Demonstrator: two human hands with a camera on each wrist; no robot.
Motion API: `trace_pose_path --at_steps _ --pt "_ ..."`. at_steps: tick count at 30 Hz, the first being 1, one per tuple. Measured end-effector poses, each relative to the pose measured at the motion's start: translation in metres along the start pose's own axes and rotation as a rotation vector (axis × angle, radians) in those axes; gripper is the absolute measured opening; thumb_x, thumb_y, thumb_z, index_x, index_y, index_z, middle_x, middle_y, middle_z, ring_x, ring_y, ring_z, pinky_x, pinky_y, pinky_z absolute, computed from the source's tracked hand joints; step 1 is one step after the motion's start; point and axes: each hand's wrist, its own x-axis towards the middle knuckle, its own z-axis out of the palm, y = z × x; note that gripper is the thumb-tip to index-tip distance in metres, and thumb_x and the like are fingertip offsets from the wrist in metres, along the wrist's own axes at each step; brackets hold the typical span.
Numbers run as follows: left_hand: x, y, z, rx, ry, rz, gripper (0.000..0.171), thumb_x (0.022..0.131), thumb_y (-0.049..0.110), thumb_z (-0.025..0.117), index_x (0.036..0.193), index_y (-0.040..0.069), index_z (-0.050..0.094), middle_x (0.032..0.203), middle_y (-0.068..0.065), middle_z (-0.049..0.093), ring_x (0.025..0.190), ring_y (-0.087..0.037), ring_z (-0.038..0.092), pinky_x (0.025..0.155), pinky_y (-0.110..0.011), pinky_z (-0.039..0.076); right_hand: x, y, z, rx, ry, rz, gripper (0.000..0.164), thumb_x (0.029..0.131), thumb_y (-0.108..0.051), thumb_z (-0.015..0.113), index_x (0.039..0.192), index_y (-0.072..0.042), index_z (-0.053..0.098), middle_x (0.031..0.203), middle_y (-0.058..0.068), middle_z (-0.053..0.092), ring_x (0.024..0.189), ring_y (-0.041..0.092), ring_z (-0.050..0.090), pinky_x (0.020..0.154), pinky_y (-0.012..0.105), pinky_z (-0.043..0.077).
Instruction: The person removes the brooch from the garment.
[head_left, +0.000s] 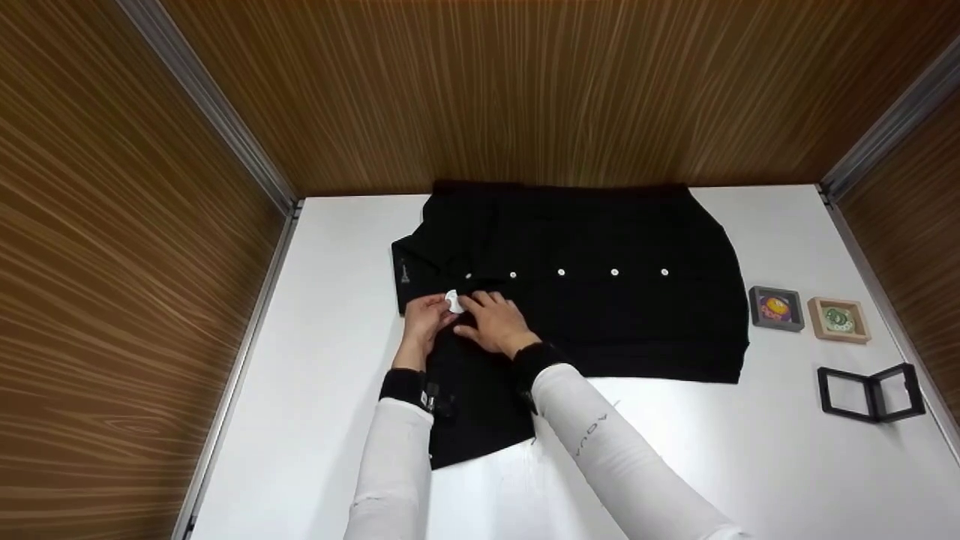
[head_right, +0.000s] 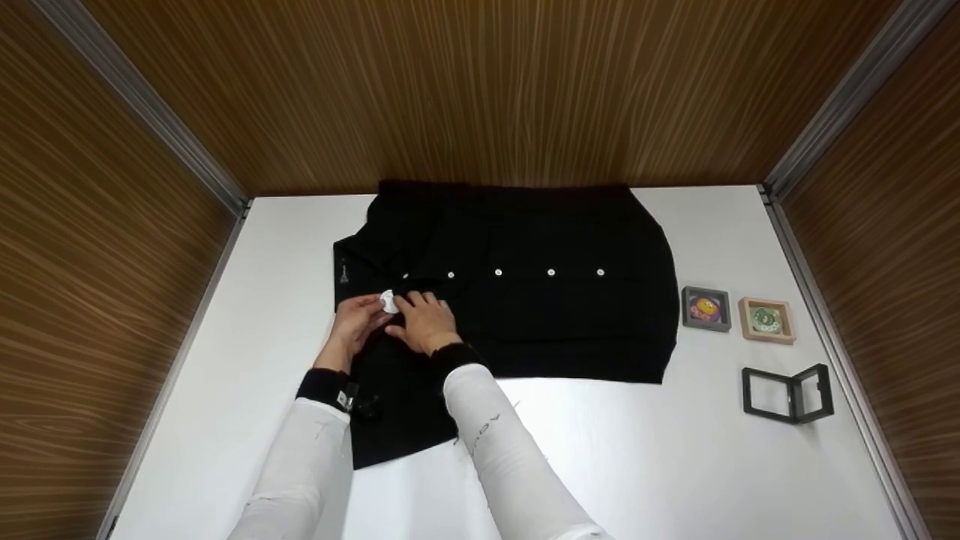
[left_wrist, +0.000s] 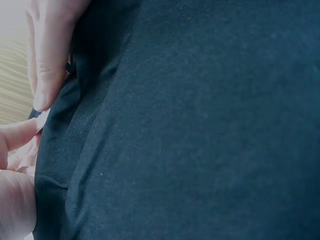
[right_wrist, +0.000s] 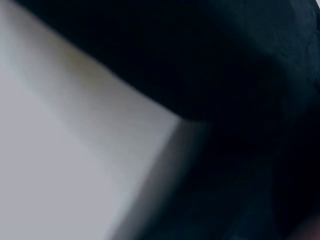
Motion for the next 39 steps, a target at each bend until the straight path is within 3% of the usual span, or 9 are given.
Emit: trace_pose_path --at_steps 13,24,28,34,39 --pt "0.001 0.000 -0.002 0.004 -0.006 -0.012 0.025 0.093 -0.010 0.055 0.117 -0.018 0.059 0.104 -0.021 0.065 0.081 -0.018 0.067 0.073 -0.025 0.057 -0.002 -0.001 0.002 0.012 -0.013 0.010 0.067 0.094 -0.059 0.052 0.150 -0.026 0.040 0.147 0.006 0.040 0.134 0.030 0.036 0.106 0.047 0.035" --pt "-0.002 -0.001 0.004 0.042 0.050 0.007 0.028 0.094 -0.006 0.057 0.120 -0.017 0.058 0.115 -0.028 0.062 0.087 -0.021 0.067 0.076 -0.026 0.057 -0.008 0.004 0.004 0.065 0.012 -0.024 0.069 0.097 -0.055 0.051 0.154 -0.021 0.035 0.149 0.009 0.039 0.136 0.032 0.034 0.107 0.048 0.034" --pt "-0.005 -0.002 0.009 0.096 0.083 0.049 0.027 0.093 -0.006 0.058 0.118 -0.016 0.060 0.113 -0.028 0.063 0.088 -0.022 0.066 0.076 -0.026 0.056 -0.009 0.010 0.005 0.108 -0.003 -0.036 0.071 0.098 -0.051 0.052 0.155 -0.017 0.029 0.150 0.010 0.039 0.137 0.031 0.033 0.108 0.047 0.033" --pt "-0.010 -0.002 0.016 0.204 0.126 0.154 0.028 0.084 -0.013 0.061 0.112 -0.017 0.061 0.104 -0.028 0.067 0.082 -0.020 0.065 0.072 -0.025 0.056 -0.013 0.016 0.002 0.174 -0.009 -0.082 0.069 0.098 -0.044 0.057 0.152 -0.009 0.033 0.152 0.011 0.037 0.139 0.029 0.033 0.112 0.044 0.030" --pt "-0.012 -0.001 0.018 0.244 0.151 0.175 0.032 0.082 -0.014 0.064 0.113 -0.013 0.057 0.094 -0.023 0.066 0.076 -0.019 0.063 0.069 -0.024 0.055 -0.018 0.019 -0.003 0.247 -0.019 -0.088 0.068 0.098 -0.043 0.057 0.152 -0.009 0.034 0.154 0.011 0.033 0.140 0.028 0.033 0.112 0.041 0.031"
